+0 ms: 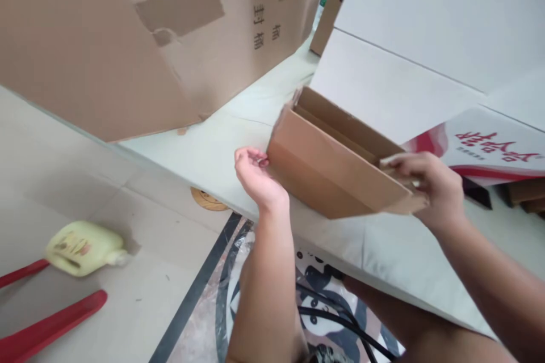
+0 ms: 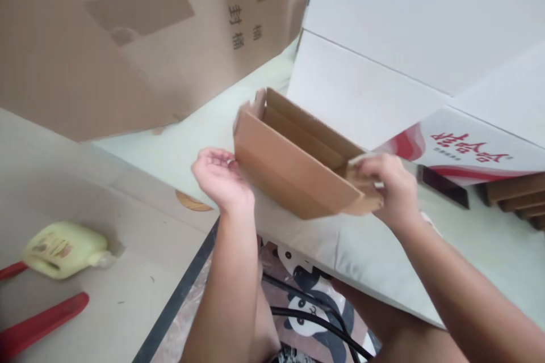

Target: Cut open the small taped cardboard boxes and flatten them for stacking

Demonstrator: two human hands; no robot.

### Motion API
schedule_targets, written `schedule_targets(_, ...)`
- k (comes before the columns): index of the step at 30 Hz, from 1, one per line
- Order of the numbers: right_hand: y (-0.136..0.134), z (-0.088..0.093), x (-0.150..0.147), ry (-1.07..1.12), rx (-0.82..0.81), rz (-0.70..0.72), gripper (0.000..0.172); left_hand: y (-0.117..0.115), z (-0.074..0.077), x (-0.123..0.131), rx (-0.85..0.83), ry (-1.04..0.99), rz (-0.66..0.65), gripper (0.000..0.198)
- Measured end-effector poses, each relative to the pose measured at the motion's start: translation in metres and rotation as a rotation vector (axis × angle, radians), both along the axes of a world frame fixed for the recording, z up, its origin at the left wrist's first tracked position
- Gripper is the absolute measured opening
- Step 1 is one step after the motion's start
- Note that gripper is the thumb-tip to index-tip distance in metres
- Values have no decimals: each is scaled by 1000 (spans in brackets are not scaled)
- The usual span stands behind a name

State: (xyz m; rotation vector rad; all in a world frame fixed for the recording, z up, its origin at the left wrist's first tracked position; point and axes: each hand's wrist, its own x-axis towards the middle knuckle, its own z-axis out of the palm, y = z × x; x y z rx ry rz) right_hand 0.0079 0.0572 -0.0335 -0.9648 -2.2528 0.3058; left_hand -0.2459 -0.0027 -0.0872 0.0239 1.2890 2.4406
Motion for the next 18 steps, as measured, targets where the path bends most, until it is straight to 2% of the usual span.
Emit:
schedule_targets(2,-17,0,50,86,103,-43,16,6,2,19,-23,106,-206,26)
schedule_targets(4,-29,-1,92,184,176,-141,22,11,6,41,14,234,-489,31)
schedule_targets(6,-36,-6,125,273,209,-253,30,17,9,66,67,323,-805,39)
schedule_targets(8,-38,-14,151,364,219,-318,31,24,10,91,72,397,-1006,48)
schedule_targets(10,-38,-22,171,422,190,-325,26,32,9,116,28,461,-1048,55)
schedule_targets(12,-39,-26,187,497,77,-287,20,39,7,137,-5,472,-979,58)
schedule_targets(15,-41,-25,205,705,-138,-225,26,44,8,160,30,468,-910,56)
schedule_targets(18,-44,-21,216,757,-218,-220,29,40,15,172,63,538,-959,55)
